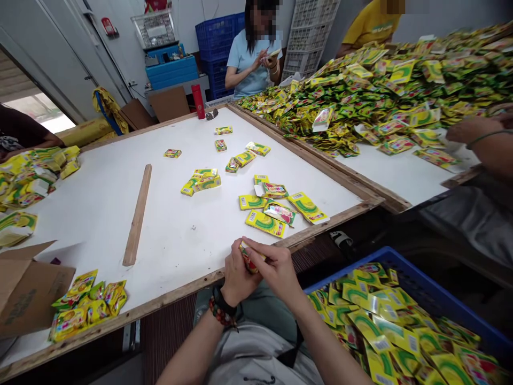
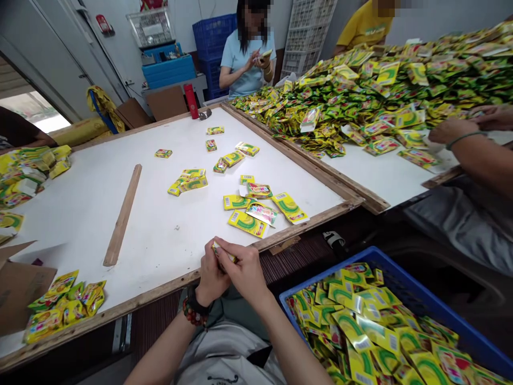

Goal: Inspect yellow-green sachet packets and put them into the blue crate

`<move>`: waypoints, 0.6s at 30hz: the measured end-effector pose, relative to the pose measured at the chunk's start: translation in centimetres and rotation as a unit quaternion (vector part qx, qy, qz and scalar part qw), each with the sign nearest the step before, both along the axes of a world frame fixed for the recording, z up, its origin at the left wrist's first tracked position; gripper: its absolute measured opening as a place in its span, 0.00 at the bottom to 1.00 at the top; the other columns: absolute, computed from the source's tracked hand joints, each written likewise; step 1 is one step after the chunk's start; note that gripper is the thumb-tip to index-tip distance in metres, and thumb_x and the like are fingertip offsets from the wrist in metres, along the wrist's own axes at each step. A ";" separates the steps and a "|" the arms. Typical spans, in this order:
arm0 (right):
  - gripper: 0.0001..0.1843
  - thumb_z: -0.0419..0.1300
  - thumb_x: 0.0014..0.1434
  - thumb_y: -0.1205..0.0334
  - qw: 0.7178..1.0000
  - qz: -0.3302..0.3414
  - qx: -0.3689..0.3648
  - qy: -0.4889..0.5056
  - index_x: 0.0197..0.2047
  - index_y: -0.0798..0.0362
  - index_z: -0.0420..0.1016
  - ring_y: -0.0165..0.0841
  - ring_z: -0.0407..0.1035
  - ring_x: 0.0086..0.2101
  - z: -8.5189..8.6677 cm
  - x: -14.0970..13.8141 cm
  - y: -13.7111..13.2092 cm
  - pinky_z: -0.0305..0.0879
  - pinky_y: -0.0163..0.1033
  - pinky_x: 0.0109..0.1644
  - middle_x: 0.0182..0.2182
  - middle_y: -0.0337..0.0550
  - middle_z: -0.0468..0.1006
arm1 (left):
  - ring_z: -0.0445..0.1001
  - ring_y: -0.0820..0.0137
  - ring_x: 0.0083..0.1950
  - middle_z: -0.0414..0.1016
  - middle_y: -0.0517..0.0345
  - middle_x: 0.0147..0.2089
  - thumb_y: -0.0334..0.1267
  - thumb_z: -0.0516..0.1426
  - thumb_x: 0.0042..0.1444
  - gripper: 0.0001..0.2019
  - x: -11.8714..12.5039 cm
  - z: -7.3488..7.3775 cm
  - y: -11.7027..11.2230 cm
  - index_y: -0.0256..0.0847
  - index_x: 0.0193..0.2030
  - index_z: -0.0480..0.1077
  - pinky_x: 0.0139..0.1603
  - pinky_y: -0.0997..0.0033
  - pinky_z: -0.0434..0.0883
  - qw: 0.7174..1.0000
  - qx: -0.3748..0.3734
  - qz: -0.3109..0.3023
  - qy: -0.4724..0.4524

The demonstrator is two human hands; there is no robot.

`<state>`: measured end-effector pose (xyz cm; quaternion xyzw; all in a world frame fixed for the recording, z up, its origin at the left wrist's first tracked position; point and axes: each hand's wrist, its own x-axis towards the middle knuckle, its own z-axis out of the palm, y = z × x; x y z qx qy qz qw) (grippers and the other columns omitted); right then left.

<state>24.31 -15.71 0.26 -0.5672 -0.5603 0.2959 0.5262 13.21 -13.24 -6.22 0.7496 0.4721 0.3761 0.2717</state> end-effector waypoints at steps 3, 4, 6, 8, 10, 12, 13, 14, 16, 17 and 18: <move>0.16 0.59 0.60 0.61 0.998 0.063 0.004 0.004 0.50 0.49 0.79 0.41 0.76 0.45 0.4 0.0 -0.2 0.73 0.45 0.51 0.47 0.44 0.80 | 0.75 0.58 0.44 0.72 0.48 0.47 0.41 0.62 0.47 0.29 0.2 0.4 0.1 0.42 0.54 0.55 0.41 0.58 0.73 1.000 -0.021 0.014 -0.016; 0.18 0.60 0.59 0.60 0.997 0.076 0.008 -0.001 0.53 0.49 0.77 0.42 0.75 0.47 0.2 0.0 -0.2 0.71 0.46 0.52 0.49 0.45 0.79 | 0.75 0.59 0.43 0.71 0.50 0.46 0.40 0.61 0.48 0.26 0.2 0.7 0.3 0.42 0.53 0.56 0.41 0.59 0.73 0.999 -0.032 0.013 -0.022; 0.22 0.61 0.58 0.60 0.997 0.082 0.003 0.004 0.56 0.49 0.74 0.42 0.75 0.47 -0.5 -0.1 -0.2 0.71 0.47 0.53 0.50 0.45 0.78 | 0.74 0.61 0.44 0.70 0.51 0.45 0.37 0.60 0.49 0.23 0.1 1.5 0.8 0.42 0.51 0.58 0.43 0.60 0.73 0.998 -0.045 -0.017 -0.039; 0.20 0.61 0.58 0.59 0.997 0.046 -0.025 0.059 0.54 0.49 0.76 0.41 0.77 0.43 -1.7 0.3 -0.2 0.73 0.46 0.49 0.48 0.44 0.80 | 0.71 0.60 0.51 0.68 0.48 0.52 0.37 0.63 0.46 0.29 -0.4 2.5 1.4 0.42 0.54 0.58 0.51 0.58 0.71 0.992 -0.054 -0.099 -0.057; 0.21 0.62 0.55 0.55 0.984 -0.028 -0.065 0.163 0.51 0.50 0.78 0.39 0.78 0.37 -2.8 1.4 -0.5 0.75 0.45 0.43 0.43 0.43 0.82 | 0.68 0.59 0.56 0.62 0.45 0.59 0.38 0.66 0.43 0.37 -1.2 3.5 2.0 0.41 0.60 0.56 0.55 0.58 0.69 0.972 -0.087 -0.208 -0.071; 0.26 0.65 0.51 0.50 0.953 -0.124 -0.095 0.259 0.52 0.52 0.77 0.39 0.77 0.33 -3.5 3.9 -1.9 0.75 0.44 0.38 0.39 0.43 0.83 | 0.68 0.61 0.56 0.61 0.45 0.62 0.39 0.64 0.48 0.36 -2.0 4.3 2.5 0.43 0.62 0.55 0.55 0.60 0.70 0.954 -0.125 -0.262 -0.075; 0.29 0.65 0.50 0.48 0.939 -0.168 -0.110 0.280 0.53 0.53 0.76 0.39 0.77 0.32 -3.8 5.5 -3.1 0.75 0.44 0.37 0.36 0.43 0.84 | 0.69 0.63 0.54 0.63 0.46 0.61 0.38 0.61 0.53 0.30 -2.2 4.5 2.8 0.43 0.62 0.57 0.54 0.61 0.70 0.955 -0.130 -0.256 -0.069; 0.31 0.65 0.49 0.47 0.930 -0.209 -0.126 0.275 0.54 0.53 0.75 0.39 0.77 0.30 -3.9 7.4 -4.6 0.74 0.44 0.35 0.35 0.43 0.83 | 0.69 0.64 0.53 0.65 0.47 0.59 0.35 0.56 0.57 0.25 -2.3 4.6 3.1 0.43 0.61 0.58 0.53 0.61 0.70 0.962 -0.123 -0.237 -0.056; 0.32 0.63 0.50 0.45 0.927 -0.283 -0.181 0.167 0.54 0.55 0.76 0.42 0.77 0.29 -3.8 11.4 -8.6 0.73 0.46 0.33 0.31 0.45 0.83 | 0.69 0.64 0.53 0.68 0.48 0.56 0.28 0.49 0.58 0.21 -1.4 4.6 3.9 0.42 0.59 0.61 0.54 0.59 0.69 0.977 -0.078 -0.200 -0.007; 0.31 0.61 0.51 0.45 0.921 -0.317 -0.218 0.067 0.53 0.55 0.77 0.45 0.77 0.29 -3.8 13.2 -10.6 0.73 0.47 0.33 0.30 0.47 0.83 | 0.68 0.63 0.54 0.68 0.47 0.56 0.25 0.47 0.57 0.22 -0.5 4.6 4.4 0.40 0.58 0.62 0.55 0.58 0.68 0.979 -0.048 -0.199 0.027; 0.29 0.60 0.53 0.45 0.902 -0.344 -0.255 -0.050 0.51 0.56 0.79 0.48 0.77 0.29 -3.8 14.9 -12.5 0.72 0.49 0.32 0.29 0.50 0.82 | 0.67 0.62 0.56 0.68 0.47 0.57 0.22 0.46 0.55 0.24 0.7 4.6 4.9 0.39 0.58 0.62 0.57 0.56 0.67 0.975 -0.018 -0.209 0.068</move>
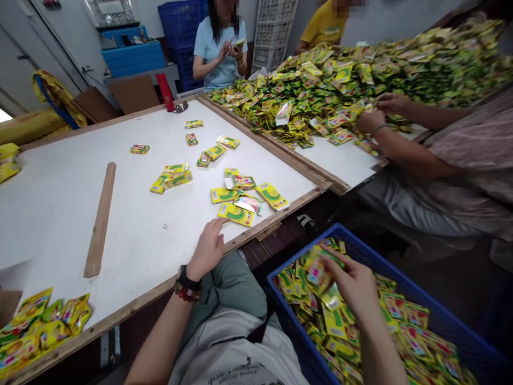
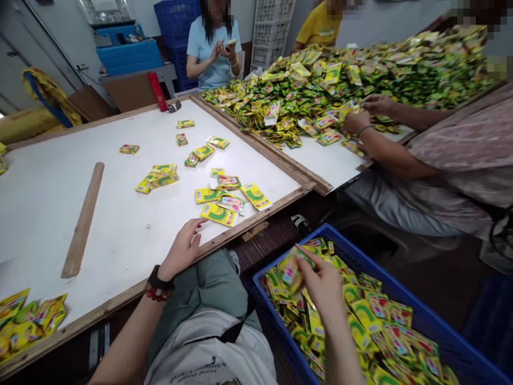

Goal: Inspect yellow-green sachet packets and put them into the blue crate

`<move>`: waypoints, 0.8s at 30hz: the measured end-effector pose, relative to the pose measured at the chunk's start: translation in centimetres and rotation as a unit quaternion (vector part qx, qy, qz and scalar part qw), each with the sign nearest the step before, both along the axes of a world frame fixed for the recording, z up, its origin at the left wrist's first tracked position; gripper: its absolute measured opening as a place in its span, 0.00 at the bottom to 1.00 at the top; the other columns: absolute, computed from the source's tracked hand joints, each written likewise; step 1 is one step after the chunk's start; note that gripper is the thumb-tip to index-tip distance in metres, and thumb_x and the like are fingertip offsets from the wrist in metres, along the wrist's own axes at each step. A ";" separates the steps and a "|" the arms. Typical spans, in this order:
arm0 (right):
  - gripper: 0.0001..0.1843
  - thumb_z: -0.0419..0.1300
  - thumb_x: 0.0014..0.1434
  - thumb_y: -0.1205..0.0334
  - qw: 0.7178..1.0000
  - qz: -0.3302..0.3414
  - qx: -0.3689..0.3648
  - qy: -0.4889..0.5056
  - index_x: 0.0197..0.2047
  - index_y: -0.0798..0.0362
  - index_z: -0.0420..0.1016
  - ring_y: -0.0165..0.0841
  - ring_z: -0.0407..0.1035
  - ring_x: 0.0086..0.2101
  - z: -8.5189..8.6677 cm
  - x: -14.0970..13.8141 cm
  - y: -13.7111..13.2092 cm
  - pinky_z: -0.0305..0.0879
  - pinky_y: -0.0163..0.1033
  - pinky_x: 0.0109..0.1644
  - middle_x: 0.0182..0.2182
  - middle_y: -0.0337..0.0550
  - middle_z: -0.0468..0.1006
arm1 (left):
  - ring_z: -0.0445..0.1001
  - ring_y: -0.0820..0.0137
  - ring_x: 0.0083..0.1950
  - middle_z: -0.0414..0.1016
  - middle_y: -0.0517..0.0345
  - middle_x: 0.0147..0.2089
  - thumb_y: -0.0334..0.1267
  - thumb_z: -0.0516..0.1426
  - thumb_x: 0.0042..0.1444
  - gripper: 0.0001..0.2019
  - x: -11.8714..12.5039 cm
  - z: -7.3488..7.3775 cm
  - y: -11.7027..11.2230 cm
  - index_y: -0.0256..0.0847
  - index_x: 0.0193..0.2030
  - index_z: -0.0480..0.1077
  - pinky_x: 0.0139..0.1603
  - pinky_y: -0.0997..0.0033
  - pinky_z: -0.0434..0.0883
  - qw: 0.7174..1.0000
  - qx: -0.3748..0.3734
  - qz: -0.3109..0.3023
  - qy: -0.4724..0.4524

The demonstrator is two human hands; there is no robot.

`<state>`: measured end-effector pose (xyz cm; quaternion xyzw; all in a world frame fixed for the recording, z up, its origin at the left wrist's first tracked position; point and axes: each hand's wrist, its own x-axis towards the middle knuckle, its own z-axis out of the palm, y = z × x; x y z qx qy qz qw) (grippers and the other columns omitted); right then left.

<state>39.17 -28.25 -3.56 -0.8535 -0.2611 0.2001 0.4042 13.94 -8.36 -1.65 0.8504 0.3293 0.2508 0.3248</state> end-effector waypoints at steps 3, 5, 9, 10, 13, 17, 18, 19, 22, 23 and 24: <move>0.27 0.55 0.57 0.48 0.956 0.033 -0.174 -0.235 0.49 0.59 0.80 0.56 0.77 0.32 -0.8 2.8 -3.3 0.71 0.56 0.33 0.34 0.60 0.82 | 0.61 0.57 0.62 0.64 0.45 0.62 0.17 0.48 0.48 0.31 4.2 0.2 1.9 0.38 0.60 0.61 0.60 0.52 0.64 0.985 0.099 -0.057 0.126; 0.26 0.53 0.59 0.49 0.943 0.088 -0.172 -0.272 0.50 0.58 0.79 0.57 0.77 0.35 -1.8 2.3 -2.9 0.73 0.57 0.34 0.40 0.62 0.81 | 0.61 0.53 0.61 0.64 0.43 0.61 0.17 0.51 0.45 0.31 6.4 0.3 3.4 0.39 0.58 0.62 0.57 0.50 0.65 0.965 0.135 -0.087 0.210; 0.19 0.54 0.61 0.55 0.948 0.234 0.011 -0.216 0.50 0.53 0.78 0.48 0.77 0.44 -3.2 -2.7 1.9 0.74 0.54 0.46 0.45 0.54 0.81 | 0.65 0.51 0.55 0.68 0.43 0.55 0.25 0.56 0.47 0.24 7.4 0.4 5.6 0.40 0.54 0.65 0.53 0.49 0.65 0.945 0.152 -0.106 0.268; 0.18 0.54 0.62 0.56 0.944 0.257 0.058 -0.199 0.51 0.53 0.78 0.46 0.75 0.47 -3.2 -4.1 3.4 0.73 0.53 0.50 0.47 0.53 0.80 | 0.66 0.52 0.54 0.69 0.43 0.54 0.27 0.57 0.48 0.23 7.0 0.5 5.9 0.40 0.53 0.65 0.53 0.50 0.65 0.945 0.152 -0.107 0.268; 0.19 0.52 0.64 0.61 0.936 0.257 0.166 -0.177 0.55 0.52 0.75 0.43 0.71 0.53 -2.3 -7.2 7.5 0.67 0.55 0.58 0.52 0.53 0.77 | 0.69 0.55 0.50 0.72 0.45 0.47 0.28 0.56 0.48 0.17 4.8 1.2 6.3 0.39 0.47 0.68 0.50 0.56 0.66 0.945 0.145 -0.113 0.272; 0.22 0.52 0.63 0.63 0.915 0.278 0.258 -0.140 0.60 0.53 0.70 0.43 0.66 0.57 0.1 -8.7 11.2 0.64 0.54 0.60 0.59 0.54 0.70 | 0.73 0.64 0.37 0.74 0.57 0.35 0.27 0.52 0.49 0.14 1.2 2.8 5.0 0.41 0.42 0.68 0.41 0.67 0.68 0.956 0.106 -0.120 0.245; 0.22 0.53 0.63 0.62 0.908 0.294 0.274 -0.114 0.59 0.53 0.70 0.42 0.68 0.56 0.8 -9.0 11.9 0.66 0.52 0.59 0.57 0.53 0.72 | 0.73 0.66 0.36 0.74 0.59 0.34 0.27 0.52 0.49 0.16 0.3 3.0 4.2 0.42 0.44 0.67 0.39 0.69 0.69 0.967 0.081 -0.114 0.211; 0.20 0.54 0.63 0.61 0.905 0.301 0.288 -0.083 0.57 0.52 0.72 0.42 0.72 0.52 1.4 -9.3 12.4 0.69 0.50 0.56 0.54 0.52 0.75 | 0.73 0.67 0.35 0.74 0.60 0.35 0.27 0.52 0.48 0.18 -0.4 3.0 3.2 0.42 0.48 0.65 0.39 0.70 0.69 0.980 0.055 -0.096 0.165; 0.14 0.56 0.62 0.58 0.916 0.262 0.305 -0.005 0.45 0.52 0.79 0.36 0.77 0.31 3.0 -10.7 13.4 0.76 0.39 0.37 0.35 0.46 0.83 | 0.75 0.64 0.46 0.73 0.52 0.49 0.31 0.56 0.48 0.29 -1.6 1.6 -0.3 0.41 0.59 0.56 0.46 0.65 0.72 0.999 0.023 0.011 0.025; 0.13 0.57 0.61 0.58 0.920 0.249 0.304 0.007 0.42 0.53 0.80 0.34 0.75 0.26 3.4 -11.3 13.6 0.74 0.37 0.32 0.30 0.44 0.82 | 0.73 0.60 0.52 0.70 0.47 0.55 0.34 0.59 0.48 0.34 -1.6 0.8 -1.5 0.40 0.62 0.53 0.51 0.61 0.71 0.998 0.028 0.057 -0.004; 0.12 0.58 0.61 0.57 0.921 0.244 0.303 0.012 0.41 0.53 0.81 0.33 0.74 0.24 3.7 -11.9 13.7 0.73 0.36 0.30 0.27 0.43 0.81 | 0.71 0.57 0.56 0.66 0.43 0.59 0.38 0.61 0.48 0.38 -1.6 -0.1 -2.6 0.39 0.64 0.49 0.54 0.58 0.71 0.994 0.030 0.105 -0.025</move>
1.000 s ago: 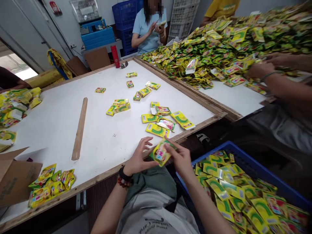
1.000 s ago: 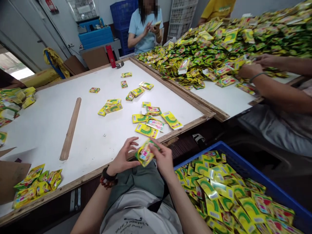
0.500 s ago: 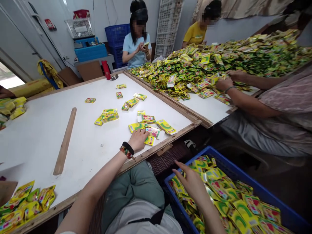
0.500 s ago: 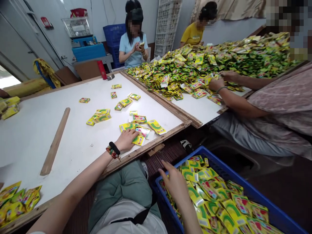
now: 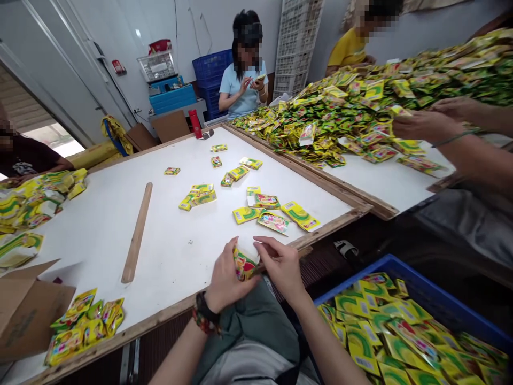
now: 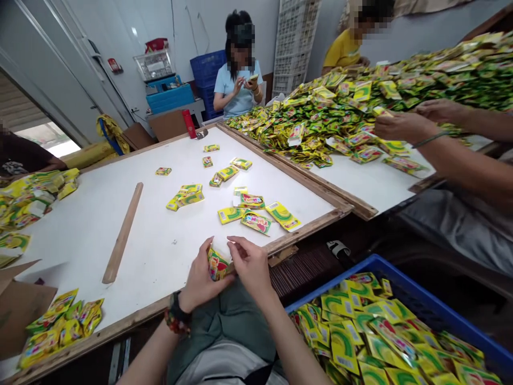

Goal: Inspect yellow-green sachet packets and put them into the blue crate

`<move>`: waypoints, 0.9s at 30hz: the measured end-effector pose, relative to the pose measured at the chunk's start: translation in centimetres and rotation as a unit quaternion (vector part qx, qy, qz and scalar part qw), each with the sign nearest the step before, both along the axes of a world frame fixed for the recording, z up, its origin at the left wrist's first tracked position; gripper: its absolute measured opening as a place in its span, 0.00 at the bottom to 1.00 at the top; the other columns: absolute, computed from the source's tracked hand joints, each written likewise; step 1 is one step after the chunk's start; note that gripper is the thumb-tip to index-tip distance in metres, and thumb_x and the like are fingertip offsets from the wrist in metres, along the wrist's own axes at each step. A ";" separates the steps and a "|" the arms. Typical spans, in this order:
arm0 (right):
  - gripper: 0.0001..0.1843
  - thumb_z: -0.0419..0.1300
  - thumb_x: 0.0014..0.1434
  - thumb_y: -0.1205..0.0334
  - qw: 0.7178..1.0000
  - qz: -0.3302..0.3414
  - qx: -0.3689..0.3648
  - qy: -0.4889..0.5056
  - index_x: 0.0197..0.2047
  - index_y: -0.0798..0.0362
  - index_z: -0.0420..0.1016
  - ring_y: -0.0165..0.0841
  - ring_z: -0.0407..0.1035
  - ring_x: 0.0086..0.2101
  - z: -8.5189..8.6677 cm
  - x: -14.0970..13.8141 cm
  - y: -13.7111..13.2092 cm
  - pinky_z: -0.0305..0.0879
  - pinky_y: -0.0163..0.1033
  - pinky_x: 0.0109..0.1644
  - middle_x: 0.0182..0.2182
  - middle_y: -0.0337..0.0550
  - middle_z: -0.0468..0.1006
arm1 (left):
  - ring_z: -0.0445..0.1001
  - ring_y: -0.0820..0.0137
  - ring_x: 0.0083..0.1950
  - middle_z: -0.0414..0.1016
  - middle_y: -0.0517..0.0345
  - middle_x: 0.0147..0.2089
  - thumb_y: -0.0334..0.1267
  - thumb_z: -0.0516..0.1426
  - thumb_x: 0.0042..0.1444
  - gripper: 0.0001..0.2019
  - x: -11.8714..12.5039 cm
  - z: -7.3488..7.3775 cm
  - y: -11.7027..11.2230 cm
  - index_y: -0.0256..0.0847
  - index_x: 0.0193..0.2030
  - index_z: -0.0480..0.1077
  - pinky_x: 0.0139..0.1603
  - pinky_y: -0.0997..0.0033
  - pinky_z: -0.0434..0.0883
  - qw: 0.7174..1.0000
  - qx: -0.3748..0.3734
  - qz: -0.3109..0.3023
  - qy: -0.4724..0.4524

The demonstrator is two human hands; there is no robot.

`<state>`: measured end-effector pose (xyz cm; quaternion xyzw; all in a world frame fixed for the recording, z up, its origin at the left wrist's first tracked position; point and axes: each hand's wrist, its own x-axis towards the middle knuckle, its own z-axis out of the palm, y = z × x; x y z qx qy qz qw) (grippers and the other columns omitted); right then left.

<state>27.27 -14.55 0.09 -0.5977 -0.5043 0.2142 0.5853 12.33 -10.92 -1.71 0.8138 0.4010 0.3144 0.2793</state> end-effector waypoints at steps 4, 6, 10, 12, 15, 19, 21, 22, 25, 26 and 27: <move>0.14 0.59 0.59 0.57 0.999 0.039 -0.005 0.030 0.44 0.54 0.80 0.32 0.74 0.25 0.2 -1.6 0.1 0.74 0.35 0.29 0.29 0.42 0.81 | 0.73 0.56 0.55 0.65 0.38 0.60 0.43 0.58 0.55 0.37 0.5 -3.2 -2.5 0.39 0.66 0.44 0.50 0.56 0.73 0.990 -0.007 0.131 -0.053; 0.17 0.58 0.60 0.56 0.996 0.070 -0.019 0.045 0.48 0.54 0.78 0.32 0.75 0.27 0.3 -1.8 0.0 0.74 0.35 0.29 0.31 0.43 0.81 | 0.75 0.58 0.52 0.68 0.40 0.57 0.42 0.58 0.56 0.33 0.6 -4.2 -2.8 0.41 0.64 0.47 0.47 0.57 0.74 0.986 0.040 0.146 -0.074; 0.18 0.58 0.60 0.60 0.990 0.100 -0.028 -0.095 0.53 0.52 0.75 0.38 0.77 0.39 0.7 -1.5 -0.4 0.76 0.43 0.42 0.41 0.48 0.82 | 0.75 0.60 0.50 0.68 0.46 0.53 0.41 0.59 0.54 0.25 0.4 -5.2 -2.6 0.45 0.56 0.53 0.44 0.58 0.75 0.977 0.140 0.106 -0.117; 0.17 0.56 0.62 0.63 0.979 0.132 -0.015 -0.158 0.53 0.52 0.76 0.40 0.76 0.45 0.8 -1.5 -0.7 0.74 0.46 0.50 0.47 0.50 0.80 | 0.74 0.60 0.52 0.67 0.45 0.55 0.41 0.60 0.53 0.26 0.4 -5.1 -2.6 0.46 0.54 0.52 0.47 0.57 0.75 0.973 0.151 0.087 -0.149; 0.17 0.52 0.66 0.62 0.961 0.217 0.044 -0.166 0.55 0.51 0.75 0.38 0.73 0.51 0.6 -1.8 -1.2 0.71 0.42 0.54 0.52 0.51 0.77 | 0.67 0.57 0.62 0.60 0.39 0.62 0.38 0.60 0.53 0.32 0.2 -4.3 -2.6 0.45 0.59 0.46 0.56 0.51 0.71 0.973 0.121 0.067 -0.183; 0.18 0.57 0.63 0.59 0.965 0.220 0.058 -0.132 0.55 0.50 0.75 0.38 0.77 0.45 -0.1 -2.5 -1.5 0.74 0.39 0.48 0.47 0.47 0.80 | 0.73 0.60 0.54 0.68 0.44 0.56 0.35 0.59 0.51 0.28 -0.1 -3.3 -2.5 0.43 0.58 0.54 0.50 0.57 0.73 0.991 0.002 0.040 -0.124; 0.16 0.56 0.64 0.60 0.978 0.181 0.015 -0.106 0.53 0.51 0.77 0.37 0.79 0.35 -0.2 -2.7 -1.4 0.75 0.38 0.40 0.40 0.45 0.83 | 0.76 0.62 0.45 0.73 0.50 0.48 0.35 0.60 0.49 0.25 -0.1 -3.3 -2.5 0.42 0.53 0.58 0.43 0.61 0.74 0.994 -0.039 0.040 -0.093; 0.16 0.55 0.64 0.60 0.982 0.167 -0.014 -0.090 0.52 0.52 0.78 0.36 0.78 0.31 -0.1 -2.8 -1.4 0.75 0.38 0.36 0.38 0.43 0.84 | 0.76 0.62 0.43 0.73 0.51 0.45 0.36 0.61 0.47 0.25 -0.1 -3.4 -2.4 0.42 0.52 0.58 0.41 0.61 0.74 0.994 -0.046 0.053 -0.084; 0.17 0.57 0.62 0.59 0.983 0.163 -0.084 -0.033 0.51 0.53 0.78 0.37 0.78 0.29 0.3 -2.7 -1.1 0.75 0.39 0.33 0.39 0.42 0.83 | 0.75 0.61 0.40 0.73 0.53 0.42 0.38 0.62 0.43 0.29 0.0 -3.7 -2.4 0.42 0.52 0.56 0.39 0.61 0.72 0.992 -0.050 0.094 -0.063; 0.17 0.57 0.61 0.58 0.981 0.170 -0.089 -0.016 0.51 0.53 0.78 0.38 0.78 0.32 0.4 -2.6 -1.0 0.75 0.40 0.36 0.41 0.43 0.83 | 0.74 0.62 0.39 0.73 0.54 0.41 0.38 0.62 0.42 0.29 0.0 -3.8 -2.4 0.42 0.52 0.56 0.38 0.62 0.72 0.992 -0.052 0.101 -0.057; 0.17 0.56 0.62 0.58 0.979 0.182 -0.089 -0.008 0.50 0.53 0.78 0.39 0.78 0.35 0.5 -2.5 -0.9 0.75 0.40 0.39 0.43 0.43 0.82 | 0.74 0.62 0.38 0.73 0.55 0.40 0.38 0.61 0.42 0.28 0.1 -3.9 -2.4 0.42 0.51 0.56 0.37 0.62 0.71 0.992 -0.054 0.106 -0.053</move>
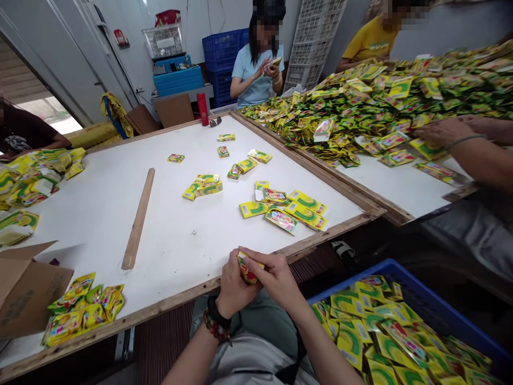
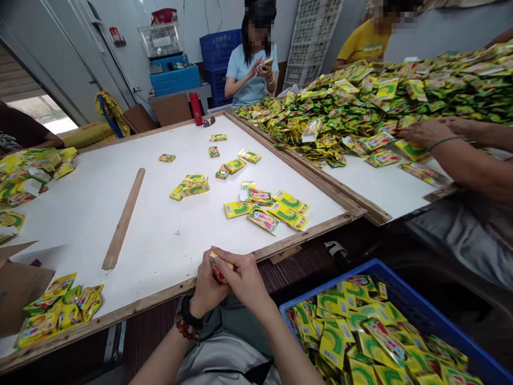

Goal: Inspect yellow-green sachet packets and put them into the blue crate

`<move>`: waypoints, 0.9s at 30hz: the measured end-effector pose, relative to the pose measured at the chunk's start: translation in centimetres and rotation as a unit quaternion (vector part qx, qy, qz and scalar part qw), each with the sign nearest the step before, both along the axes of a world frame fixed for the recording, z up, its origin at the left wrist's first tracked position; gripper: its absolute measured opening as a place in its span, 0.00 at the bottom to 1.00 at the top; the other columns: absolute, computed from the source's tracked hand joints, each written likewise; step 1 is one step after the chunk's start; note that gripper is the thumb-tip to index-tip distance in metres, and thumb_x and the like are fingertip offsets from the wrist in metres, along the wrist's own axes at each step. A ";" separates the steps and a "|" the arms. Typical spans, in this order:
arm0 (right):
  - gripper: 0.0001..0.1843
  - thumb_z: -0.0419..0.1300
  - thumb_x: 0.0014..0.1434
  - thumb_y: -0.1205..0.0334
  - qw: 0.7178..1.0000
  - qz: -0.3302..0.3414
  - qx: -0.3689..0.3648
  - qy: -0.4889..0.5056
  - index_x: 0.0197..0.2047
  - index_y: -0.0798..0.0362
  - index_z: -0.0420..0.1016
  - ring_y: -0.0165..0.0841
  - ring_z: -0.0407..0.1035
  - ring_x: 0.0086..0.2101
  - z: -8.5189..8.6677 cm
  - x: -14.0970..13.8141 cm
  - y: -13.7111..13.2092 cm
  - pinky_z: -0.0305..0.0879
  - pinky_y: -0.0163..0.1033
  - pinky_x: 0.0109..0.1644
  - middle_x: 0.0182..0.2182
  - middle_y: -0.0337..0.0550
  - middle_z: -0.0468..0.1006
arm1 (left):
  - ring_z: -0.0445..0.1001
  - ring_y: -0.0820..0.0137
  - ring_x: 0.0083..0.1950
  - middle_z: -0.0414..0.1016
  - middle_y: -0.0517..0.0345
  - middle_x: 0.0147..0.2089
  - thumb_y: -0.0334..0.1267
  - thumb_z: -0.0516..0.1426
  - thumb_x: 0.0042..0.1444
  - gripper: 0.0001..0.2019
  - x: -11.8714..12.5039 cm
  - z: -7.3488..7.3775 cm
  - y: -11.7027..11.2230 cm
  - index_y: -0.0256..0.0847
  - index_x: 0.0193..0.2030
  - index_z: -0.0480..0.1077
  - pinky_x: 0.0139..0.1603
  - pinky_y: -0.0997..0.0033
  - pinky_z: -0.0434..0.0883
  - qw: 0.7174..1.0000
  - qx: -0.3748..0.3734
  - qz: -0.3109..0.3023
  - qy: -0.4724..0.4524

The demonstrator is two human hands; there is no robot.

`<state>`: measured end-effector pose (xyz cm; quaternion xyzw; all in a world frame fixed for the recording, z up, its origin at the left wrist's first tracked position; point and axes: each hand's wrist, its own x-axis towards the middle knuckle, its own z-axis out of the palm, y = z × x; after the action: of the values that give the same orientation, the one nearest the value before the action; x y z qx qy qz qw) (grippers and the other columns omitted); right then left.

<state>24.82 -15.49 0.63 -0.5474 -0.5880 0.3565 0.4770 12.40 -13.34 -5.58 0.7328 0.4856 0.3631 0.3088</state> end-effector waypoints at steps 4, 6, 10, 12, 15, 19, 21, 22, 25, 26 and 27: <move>0.18 0.54 0.64 0.58 0.996 0.063 0.033 -0.058 0.54 0.54 0.76 0.38 0.78 0.35 -0.1 0.0 0.0 0.73 0.39 0.40 0.42 0.48 0.83 | 0.72 0.64 0.36 0.70 0.54 0.39 0.38 0.60 0.44 0.21 0.1 0.1 0.0 0.42 0.45 0.57 0.36 0.64 0.69 1.000 -0.008 0.010 -0.019; 0.20 0.54 0.65 0.58 0.989 0.074 0.073 -0.101 0.57 0.54 0.73 0.36 0.77 0.33 -0.6 -0.3 0.0 0.72 0.37 0.37 0.39 0.49 0.83 | 0.71 0.66 0.36 0.69 0.55 0.39 0.36 0.58 0.47 0.17 0.1 0.5 -0.1 0.42 0.43 0.57 0.36 0.65 0.69 0.999 -0.009 -0.001 -0.036; 0.20 0.49 0.67 0.60 0.984 0.034 0.126 -0.120 0.58 0.53 0.72 0.33 0.77 0.29 -1.5 0.2 -1.0 0.71 0.34 0.34 0.34 0.47 0.83 | 0.70 0.68 0.35 0.69 0.58 0.38 0.33 0.61 0.46 0.20 -0.1 2.8 0.7 0.43 0.45 0.59 0.37 0.67 0.70 0.994 -0.031 -0.106 -0.019; 0.21 0.48 0.67 0.59 0.983 -0.011 0.090 -0.159 0.58 0.53 0.72 0.34 0.77 0.30 -1.6 2.4 -2.9 0.71 0.34 0.34 0.33 0.47 0.83 | 0.72 0.65 0.43 0.71 0.55 0.45 0.36 0.66 0.43 0.26 -0.3 4.4 2.0 0.43 0.49 0.61 0.44 0.65 0.71 0.977 -0.026 -0.212 0.020; 0.21 0.51 0.63 0.56 0.924 -0.133 -0.104 -0.342 0.53 0.51 0.77 0.43 0.78 0.27 -2.0 8.1 -7.5 0.71 0.40 0.28 0.27 0.49 0.83 | 0.68 0.61 0.55 0.70 0.51 0.54 0.44 0.65 0.50 0.25 0.2 6.2 5.7 0.43 0.53 0.63 0.57 0.60 0.67 0.955 0.032 -0.280 0.090; 0.20 0.52 0.60 0.56 0.796 -0.162 -0.322 -0.486 0.47 0.51 0.81 0.54 0.78 0.30 -2.7 13.6 -12.0 0.72 0.51 0.28 0.27 0.54 0.83 | 0.62 0.59 0.62 0.65 0.45 0.61 0.40 0.55 0.61 0.19 3.6 6.0 11.9 0.38 0.57 0.63 0.63 0.58 0.61 0.943 0.079 -0.193 0.259; 0.21 0.51 0.61 0.54 0.814 -0.138 -0.315 -0.467 0.50 0.51 0.79 0.53 0.79 0.34 -2.8 13.5 -12.3 0.73 0.50 0.31 0.32 0.54 0.83 | 0.60 0.55 0.64 0.63 0.41 0.63 0.38 0.57 0.58 0.22 5.7 5.3 14.4 0.35 0.58 0.62 0.63 0.56 0.61 0.929 0.067 -0.171 0.322; 0.21 0.51 0.62 0.54 0.835 -0.129 -0.295 -0.447 0.51 0.50 0.79 0.52 0.79 0.35 -2.7 12.9 -12.0 0.74 0.49 0.33 0.35 0.54 0.83 | 0.62 0.54 0.62 0.64 0.40 0.61 0.38 0.58 0.56 0.22 6.6 4.9 15.3 0.34 0.57 0.63 0.61 0.55 0.62 0.924 0.059 -0.172 0.337; 0.20 0.53 0.61 0.55 0.904 -0.105 -0.202 -0.361 0.53 0.49 0.77 0.47 0.78 0.41 -2.5 10.2 -10.3 0.75 0.45 0.39 0.43 0.50 0.82 | 0.69 0.54 0.53 0.71 0.42 0.51 0.36 0.60 0.50 0.20 7.3 4.7 16.5 0.35 0.50 0.67 0.55 0.55 0.66 0.917 0.042 -0.194 0.347; 0.20 0.53 0.61 0.56 0.923 -0.102 -0.167 -0.330 0.54 0.49 0.76 0.45 0.77 0.43 -2.5 9.4 -9.7 0.74 0.44 0.43 0.45 0.50 0.81 | 0.71 0.54 0.51 0.72 0.43 0.49 0.36 0.61 0.48 0.20 6.8 4.9 16.6 0.35 0.48 0.68 0.53 0.56 0.67 0.915 0.036 -0.199 0.348; 0.21 0.53 0.61 0.57 0.940 -0.097 -0.135 -0.296 0.54 0.50 0.76 0.44 0.77 0.45 -2.5 8.7 -9.0 0.74 0.44 0.45 0.47 0.50 0.80 | 0.72 0.55 0.49 0.72 0.44 0.48 0.37 0.61 0.46 0.20 5.9 5.3 16.4 0.35 0.47 0.68 0.51 0.57 0.68 0.915 0.029 -0.204 0.347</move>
<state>33.55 -24.49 -1.90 -0.7420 -0.5930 0.2059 0.2352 18.27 3.09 -0.26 0.9045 0.3915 0.0290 0.1664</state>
